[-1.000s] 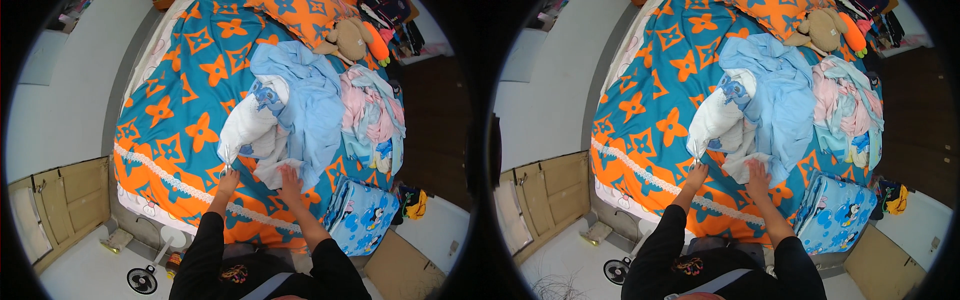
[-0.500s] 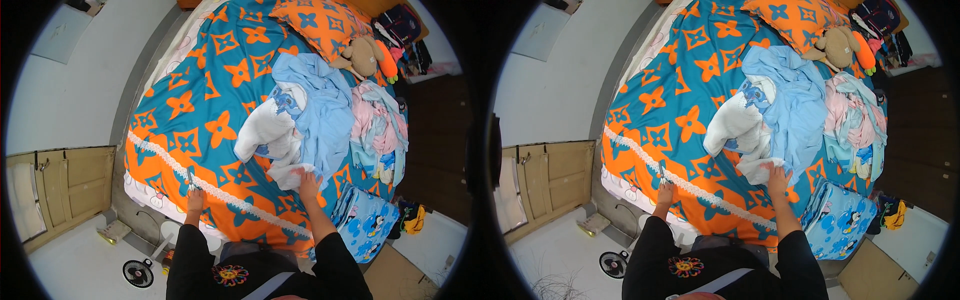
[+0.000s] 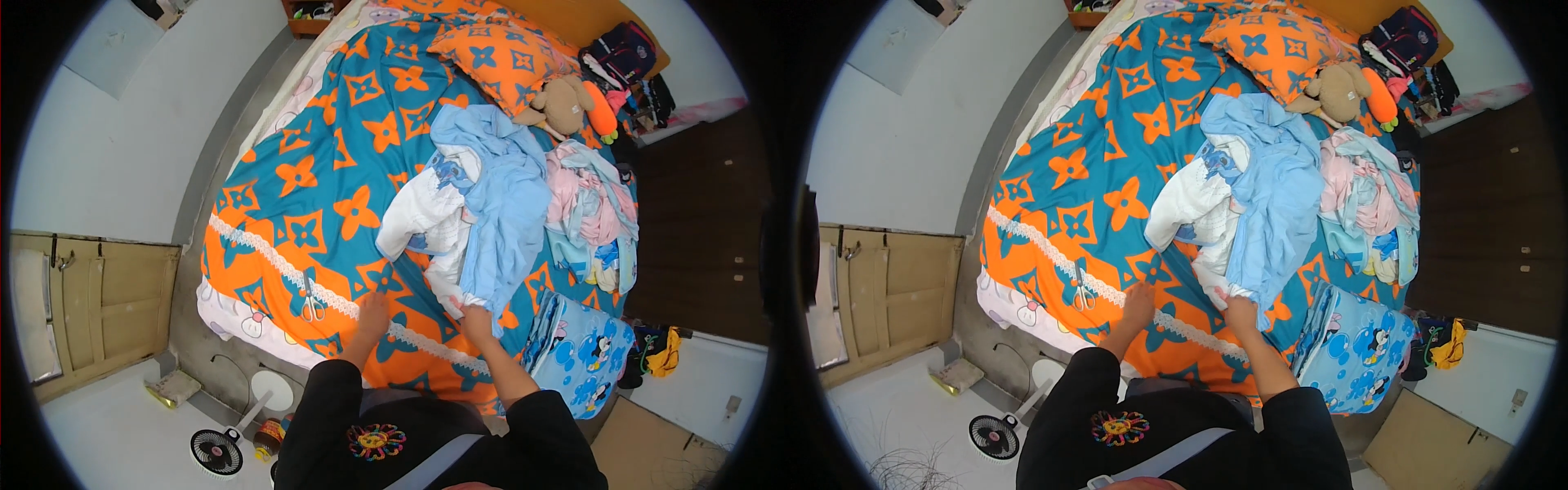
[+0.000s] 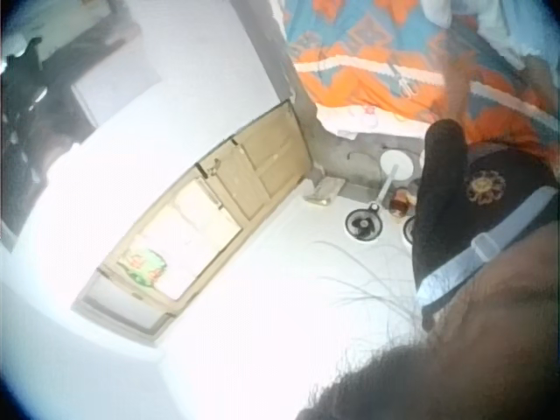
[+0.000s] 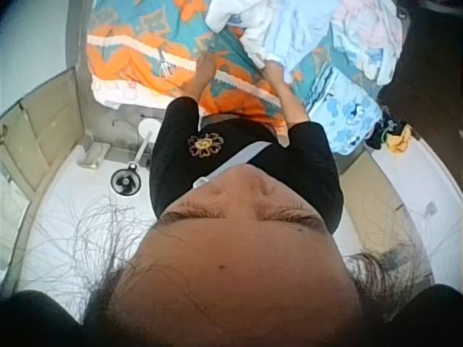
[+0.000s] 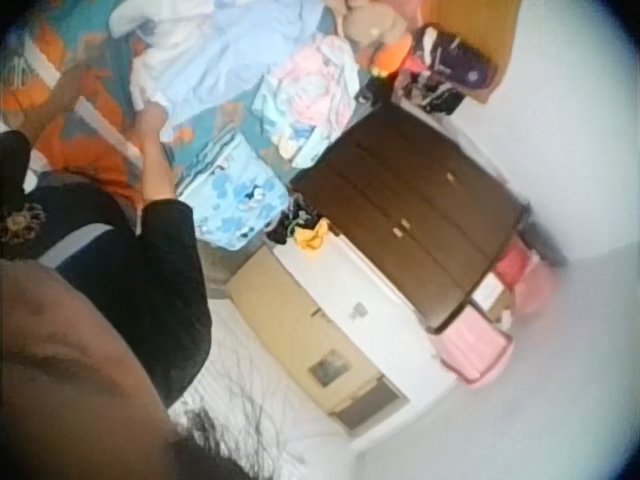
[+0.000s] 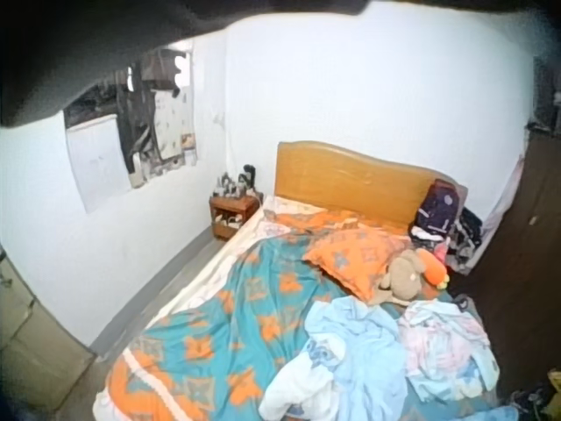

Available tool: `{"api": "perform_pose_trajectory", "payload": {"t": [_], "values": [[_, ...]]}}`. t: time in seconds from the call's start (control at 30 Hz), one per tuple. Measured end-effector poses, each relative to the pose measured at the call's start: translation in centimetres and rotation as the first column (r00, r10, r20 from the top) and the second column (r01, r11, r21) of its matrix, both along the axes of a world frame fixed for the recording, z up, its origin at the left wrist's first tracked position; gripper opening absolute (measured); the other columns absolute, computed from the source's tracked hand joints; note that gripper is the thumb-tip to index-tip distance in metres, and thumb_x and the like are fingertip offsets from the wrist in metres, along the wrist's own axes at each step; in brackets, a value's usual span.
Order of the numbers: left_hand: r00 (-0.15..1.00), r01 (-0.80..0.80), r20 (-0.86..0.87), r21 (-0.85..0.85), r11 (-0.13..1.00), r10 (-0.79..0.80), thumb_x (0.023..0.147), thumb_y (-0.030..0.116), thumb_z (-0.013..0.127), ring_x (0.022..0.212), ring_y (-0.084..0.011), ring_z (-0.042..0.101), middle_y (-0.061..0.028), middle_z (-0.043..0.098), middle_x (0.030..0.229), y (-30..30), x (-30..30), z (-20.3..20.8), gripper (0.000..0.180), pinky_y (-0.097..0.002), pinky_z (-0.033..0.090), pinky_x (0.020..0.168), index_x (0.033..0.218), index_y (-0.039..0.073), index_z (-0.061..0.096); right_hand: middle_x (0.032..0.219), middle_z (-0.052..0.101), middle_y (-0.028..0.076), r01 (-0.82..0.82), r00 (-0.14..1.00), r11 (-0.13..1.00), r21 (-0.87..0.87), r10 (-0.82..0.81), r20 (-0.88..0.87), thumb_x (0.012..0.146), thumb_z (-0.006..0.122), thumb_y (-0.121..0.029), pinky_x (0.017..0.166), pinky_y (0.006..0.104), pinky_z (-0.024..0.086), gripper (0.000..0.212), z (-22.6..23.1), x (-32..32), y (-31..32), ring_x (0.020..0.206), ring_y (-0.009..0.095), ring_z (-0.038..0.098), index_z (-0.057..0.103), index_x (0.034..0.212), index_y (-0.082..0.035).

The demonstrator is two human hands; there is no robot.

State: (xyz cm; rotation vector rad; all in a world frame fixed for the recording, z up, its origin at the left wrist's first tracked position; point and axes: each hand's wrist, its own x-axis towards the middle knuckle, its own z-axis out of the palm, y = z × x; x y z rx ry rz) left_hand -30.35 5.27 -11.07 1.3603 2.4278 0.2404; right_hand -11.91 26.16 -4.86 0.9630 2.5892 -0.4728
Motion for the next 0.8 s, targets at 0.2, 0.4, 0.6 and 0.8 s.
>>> {"api": "perform_pose_trajectory", "payload": {"t": [0.2,0.4,0.6,0.8], "values": [[0.992,-0.001,0.117,0.343,0.939,-0.042,0.086,0.035,0.057,0.095,-0.0366,0.054,-0.0198,0.059,0.097,2.8,7.5,0.6,0.04,-0.0411,0.042,0.086,0.098,-0.003,0.059,0.076,0.063,0.016,-0.085,0.955,0.989,-0.122,0.046,-0.293,0.072,0.063,-0.012,0.061,0.0451,0.047,0.019,5.4,0.4,-3.6,0.071,0.035,0.06,0.066,0.089,-0.006],[-0.213,-0.555,0.956,-0.288,0.78,0.202,0.087,0.039,0.059,0.079,-0.0203,0.059,-0.0094,0.059,0.091,4.1,10.6,11.4,0.044,-0.0315,0.049,0.059,0.106,0.0,0.053,0.079,0.062,0.018,-0.068,0.911,0.979,-0.193,-0.018,-0.412,0.073,0.062,-0.013,0.065,0.045,0.046,0.014,9.3,2.2,-9.0,0.075,0.037,0.059,0.064,0.083,-0.003],[0.378,-0.657,0.909,0.131,0.742,0.174,0.083,0.012,0.057,0.086,-0.0175,0.059,-0.01,0.061,0.1,-0.7,11.5,9.7,0.036,-0.0301,0.05,0.07,0.115,-0.003,0.052,0.08,0.061,0.013,-0.205,0.776,0.941,-0.27,-0.012,-0.631,0.076,0.062,-0.014,0.067,0.041,0.047,0.016,12.8,4.2,-13.2,0.076,0.033,0.059,0.062,0.088,-0.005],[0.459,-0.576,0.876,0.165,0.8,0.15,0.084,0.013,0.057,0.09,-0.0164,0.058,-0.011,0.062,0.101,-3.7,13.1,13.2,0.034,-0.0304,0.047,0.078,0.114,-0.005,0.053,0.118,0.047,0.02,0.169,0.749,0.985,0.017,-0.118,-0.652,0.076,0.066,-0.023,0.084,0.0416,0.042,0.047,15.0,6.3,-14.4,0.104,0.04,0.049,0.052,0.116,-0.003]]}}
